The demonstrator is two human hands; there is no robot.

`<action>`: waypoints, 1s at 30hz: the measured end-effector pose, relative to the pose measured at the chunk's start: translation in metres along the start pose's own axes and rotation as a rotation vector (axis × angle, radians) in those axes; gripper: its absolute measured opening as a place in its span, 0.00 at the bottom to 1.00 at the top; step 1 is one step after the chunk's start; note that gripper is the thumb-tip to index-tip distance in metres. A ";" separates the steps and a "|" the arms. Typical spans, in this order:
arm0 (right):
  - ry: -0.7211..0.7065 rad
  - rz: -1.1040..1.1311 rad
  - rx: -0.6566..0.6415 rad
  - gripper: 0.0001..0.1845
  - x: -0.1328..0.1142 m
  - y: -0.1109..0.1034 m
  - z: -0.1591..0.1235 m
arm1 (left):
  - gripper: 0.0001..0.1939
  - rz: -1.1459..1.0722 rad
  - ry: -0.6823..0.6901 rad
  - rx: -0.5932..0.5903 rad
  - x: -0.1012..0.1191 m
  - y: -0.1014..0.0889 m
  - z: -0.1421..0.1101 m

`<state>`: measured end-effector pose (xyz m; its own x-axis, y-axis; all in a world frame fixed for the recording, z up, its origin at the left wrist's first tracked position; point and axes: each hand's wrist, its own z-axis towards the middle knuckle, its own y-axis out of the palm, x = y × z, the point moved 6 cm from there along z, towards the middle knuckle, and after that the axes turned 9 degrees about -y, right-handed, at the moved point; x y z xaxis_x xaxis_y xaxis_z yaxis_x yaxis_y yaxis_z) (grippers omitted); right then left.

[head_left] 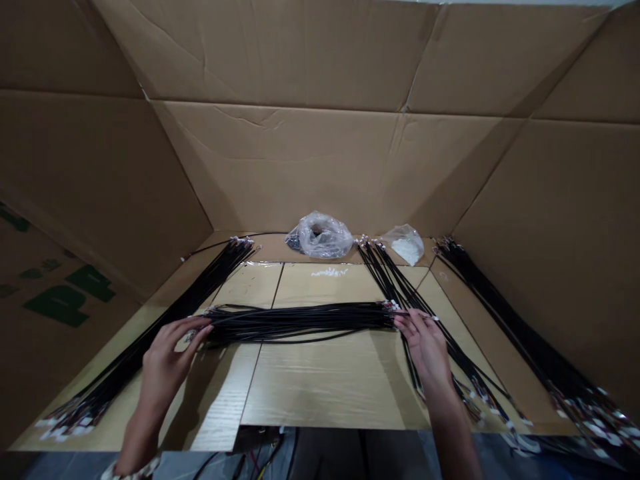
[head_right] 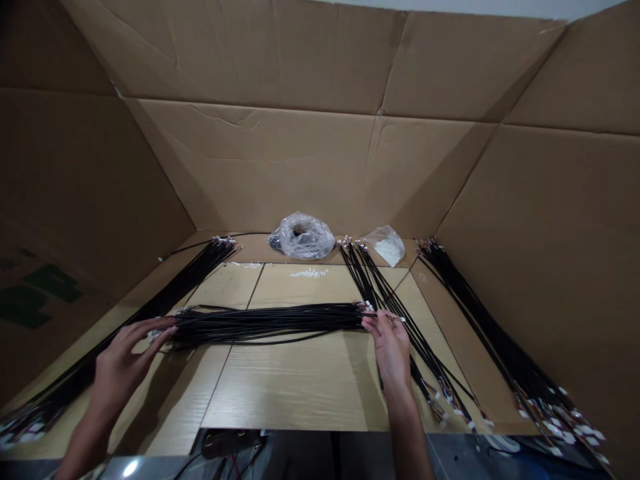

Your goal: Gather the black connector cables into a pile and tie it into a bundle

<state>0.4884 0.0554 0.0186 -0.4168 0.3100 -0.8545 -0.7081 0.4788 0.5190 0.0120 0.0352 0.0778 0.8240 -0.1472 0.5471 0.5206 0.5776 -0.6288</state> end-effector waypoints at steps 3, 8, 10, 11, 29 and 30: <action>0.041 -0.013 0.010 0.25 0.011 -0.001 0.005 | 0.27 0.044 0.008 0.034 -0.009 0.003 0.007; 0.025 -0.100 -0.024 0.27 0.010 0.003 0.008 | 0.29 0.057 -0.078 0.028 -0.027 0.006 0.014; 0.014 -0.215 -0.056 0.30 0.006 0.007 0.009 | 0.30 0.053 -0.135 0.027 -0.035 0.006 0.015; 0.014 -0.282 -0.077 0.31 0.004 0.009 0.010 | 0.30 0.048 -0.161 0.026 -0.039 0.007 0.016; -0.096 -0.772 -0.119 0.26 -0.020 -0.011 0.035 | 0.31 -0.110 -0.429 -0.073 -0.043 0.012 0.021; -0.115 -0.781 -0.110 0.25 -0.025 -0.016 0.039 | 0.29 -0.113 -0.460 -0.039 -0.044 0.009 0.020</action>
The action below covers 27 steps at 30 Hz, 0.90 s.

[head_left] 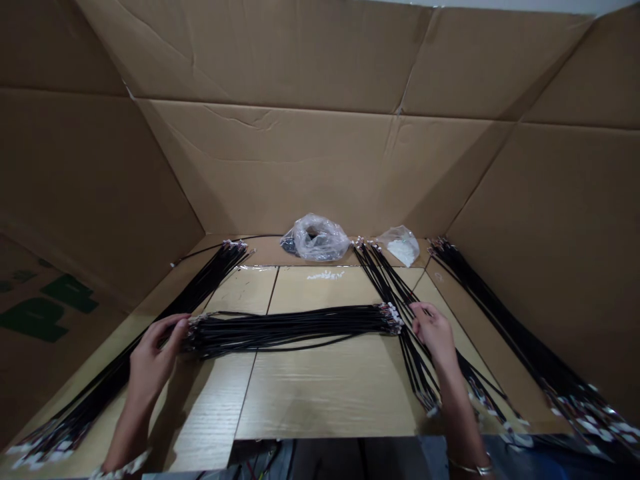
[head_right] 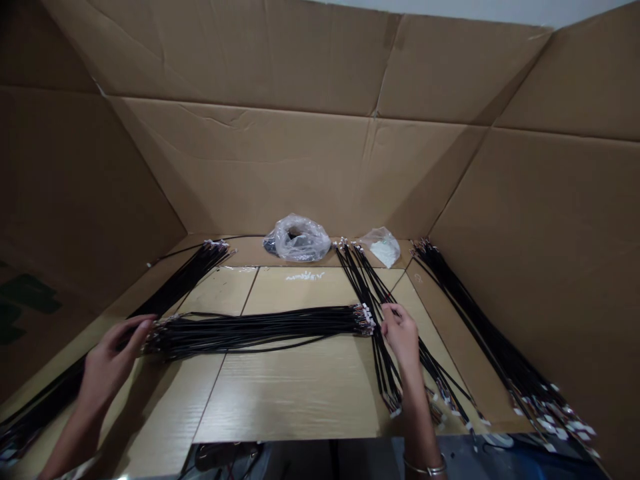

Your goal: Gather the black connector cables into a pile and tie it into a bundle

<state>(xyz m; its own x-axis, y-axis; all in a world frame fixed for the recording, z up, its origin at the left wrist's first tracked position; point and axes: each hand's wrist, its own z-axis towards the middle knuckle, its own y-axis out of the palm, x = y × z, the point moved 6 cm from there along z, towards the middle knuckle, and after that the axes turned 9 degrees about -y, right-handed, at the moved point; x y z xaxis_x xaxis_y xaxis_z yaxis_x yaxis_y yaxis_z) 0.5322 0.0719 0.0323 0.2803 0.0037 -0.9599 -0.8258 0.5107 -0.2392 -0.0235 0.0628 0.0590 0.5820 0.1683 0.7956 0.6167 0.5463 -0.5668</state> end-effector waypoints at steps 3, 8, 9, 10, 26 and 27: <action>-0.073 -0.093 0.014 0.20 0.004 -0.023 0.018 | 0.23 -0.051 -0.079 0.143 -0.005 -0.010 -0.009; -0.179 -0.417 -0.255 0.10 0.012 -0.016 0.050 | 0.14 -0.137 -0.221 0.278 -0.023 -0.014 -0.030; -0.197 -0.527 -0.359 0.09 0.013 -0.005 0.052 | 0.13 -0.140 -0.237 0.284 -0.025 -0.014 -0.033; -0.212 -0.633 -0.450 0.09 0.014 0.006 0.054 | 0.12 -0.141 -0.244 0.293 -0.026 -0.014 -0.036; -0.227 -1.076 -0.580 0.14 -0.001 0.060 0.061 | 0.11 -0.075 -0.191 0.262 -0.023 -0.006 -0.037; -0.232 -1.070 -0.585 0.13 -0.002 0.059 0.060 | 0.11 -0.070 -0.196 0.264 -0.024 -0.006 -0.037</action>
<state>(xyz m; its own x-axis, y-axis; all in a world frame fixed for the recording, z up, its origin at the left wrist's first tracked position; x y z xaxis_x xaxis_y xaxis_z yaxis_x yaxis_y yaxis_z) 0.5124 0.1535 0.0287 0.9781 0.0037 -0.2079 -0.2063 -0.1096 -0.9723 -0.0216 0.0251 0.0359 0.4138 0.2636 0.8714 0.4781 0.7517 -0.4544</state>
